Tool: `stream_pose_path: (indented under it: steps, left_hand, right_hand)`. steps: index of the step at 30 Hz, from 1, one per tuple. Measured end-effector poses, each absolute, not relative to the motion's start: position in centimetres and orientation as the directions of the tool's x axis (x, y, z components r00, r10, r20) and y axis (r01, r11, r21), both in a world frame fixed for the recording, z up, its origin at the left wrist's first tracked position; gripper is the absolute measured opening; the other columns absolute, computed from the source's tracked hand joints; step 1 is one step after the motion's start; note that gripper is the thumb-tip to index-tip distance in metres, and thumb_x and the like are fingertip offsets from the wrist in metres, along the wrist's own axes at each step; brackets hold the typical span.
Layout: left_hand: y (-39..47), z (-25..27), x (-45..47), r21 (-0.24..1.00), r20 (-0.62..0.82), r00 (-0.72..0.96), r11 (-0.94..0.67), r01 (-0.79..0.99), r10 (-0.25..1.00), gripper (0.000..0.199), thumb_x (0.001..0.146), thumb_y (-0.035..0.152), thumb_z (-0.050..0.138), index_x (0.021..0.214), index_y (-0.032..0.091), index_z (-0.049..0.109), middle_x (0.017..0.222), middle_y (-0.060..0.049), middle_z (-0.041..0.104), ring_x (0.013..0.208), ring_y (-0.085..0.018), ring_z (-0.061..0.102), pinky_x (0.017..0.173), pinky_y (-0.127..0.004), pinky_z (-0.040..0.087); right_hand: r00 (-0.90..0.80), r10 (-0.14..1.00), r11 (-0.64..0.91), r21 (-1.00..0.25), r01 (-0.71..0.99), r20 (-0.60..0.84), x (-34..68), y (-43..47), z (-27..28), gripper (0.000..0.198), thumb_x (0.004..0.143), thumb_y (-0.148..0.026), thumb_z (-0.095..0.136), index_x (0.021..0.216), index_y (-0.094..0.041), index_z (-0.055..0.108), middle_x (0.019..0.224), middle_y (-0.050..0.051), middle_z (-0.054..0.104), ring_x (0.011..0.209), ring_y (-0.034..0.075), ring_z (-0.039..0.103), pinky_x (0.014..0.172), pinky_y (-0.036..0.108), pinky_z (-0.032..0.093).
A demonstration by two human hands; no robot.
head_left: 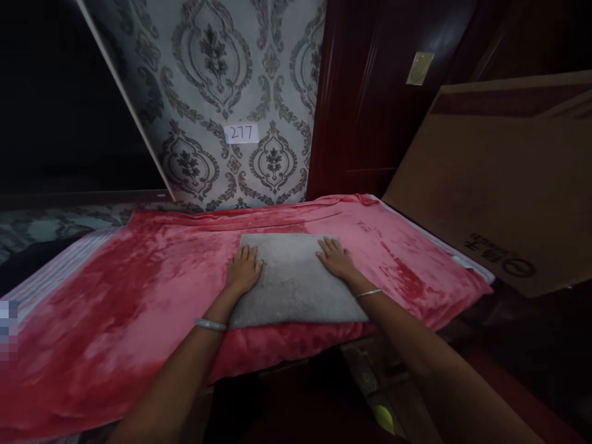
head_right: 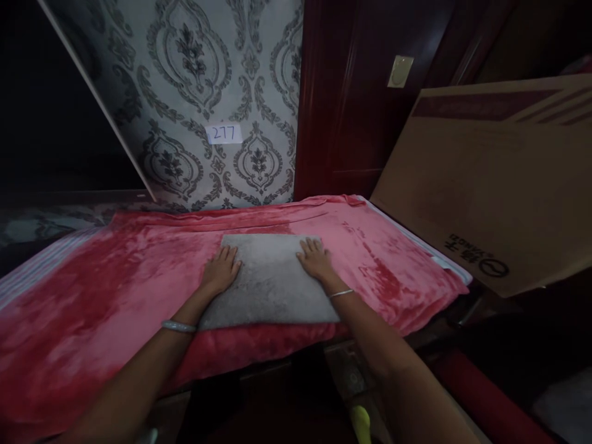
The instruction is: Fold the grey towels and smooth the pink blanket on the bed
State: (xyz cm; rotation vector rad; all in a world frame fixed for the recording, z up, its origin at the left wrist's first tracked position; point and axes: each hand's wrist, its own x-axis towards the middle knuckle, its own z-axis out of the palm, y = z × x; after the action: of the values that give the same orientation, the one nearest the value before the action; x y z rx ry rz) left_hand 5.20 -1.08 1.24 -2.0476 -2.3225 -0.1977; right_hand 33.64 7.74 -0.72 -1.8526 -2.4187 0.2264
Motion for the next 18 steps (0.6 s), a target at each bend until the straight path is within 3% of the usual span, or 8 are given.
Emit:
stream_pose_path:
  steps: [4,8,11,15,18]
  left_hand:
    - [-1.0,1.0,5.1,0.094,0.132,-0.124,0.112,0.989,0.984,0.061,0.101,0.040,0.033,0.155,0.014,0.039,0.164,-0.019,0.035,0.153,-0.032,0.029,0.119,-0.056,0.034]
    - [-1.1,1.0,5.1,0.113,0.145,-0.132,0.117,0.987,0.981,0.059,0.100,0.040,0.035,0.154,0.016,0.041,0.162,-0.018,0.038,0.152,-0.032,0.031,0.117,-0.055,0.036]
    - [-1.2,1.0,5.0,0.126,0.153,-0.128,0.110,0.986,0.980,0.059,0.100,0.039,0.036,0.154,0.016,0.041,0.162,-0.018,0.038,0.152,-0.030,0.030,0.118,-0.054,0.035]
    - [-1.3,1.0,4.9,0.133,0.155,-0.122,0.102,0.986,0.980,0.059,0.100,0.039,0.035,0.154,0.014,0.040,0.162,-0.019,0.037,0.152,-0.031,0.031,0.118,-0.056,0.034]
    - [-1.1,0.9,4.8,0.111,0.143,-0.122,0.107,0.988,0.982,0.059,0.100,0.038,0.034,0.154,0.014,0.041,0.162,-0.019,0.037,0.152,-0.032,0.031,0.117,-0.057,0.035]
  right_hand:
    - [-0.173,0.985,0.165,-0.196,0.967,-0.024,38.1,7.5,-2.0,0.061,0.105,-0.042,0.023,0.163,-0.023,0.024,0.169,0.012,0.024,0.155,0.029,0.021,0.120,0.059,0.024]
    - [-0.176,0.984,0.171,-0.115,0.979,-0.040,36.6,8.1,0.1,0.058,0.103,-0.039,0.035,0.159,-0.022,0.036,0.168,0.014,0.024,0.154,0.034,0.022,0.117,0.064,0.025]
    - [-0.308,0.951,0.310,-0.094,0.946,0.028,31.2,8.8,2.8,0.058,0.102,-0.035,0.036,0.158,-0.020,0.037,0.169,0.016,0.021,0.155,0.032,0.020,0.118,0.063,0.022]
    - [-0.548,0.835,0.547,-0.170,0.820,0.047,22.4,8.5,4.4,0.059,0.104,-0.034,0.033,0.160,-0.017,0.032,0.169,0.014,0.023,0.155,0.028,0.022,0.121,0.055,0.024]
    - [-0.618,0.783,0.617,-0.202,0.760,0.070,18.4,7.8,3.8,0.056,0.105,-0.033,0.031,0.158,-0.017,0.035,0.166,0.011,0.030,0.153,0.027,0.028,0.121,0.053,0.026]
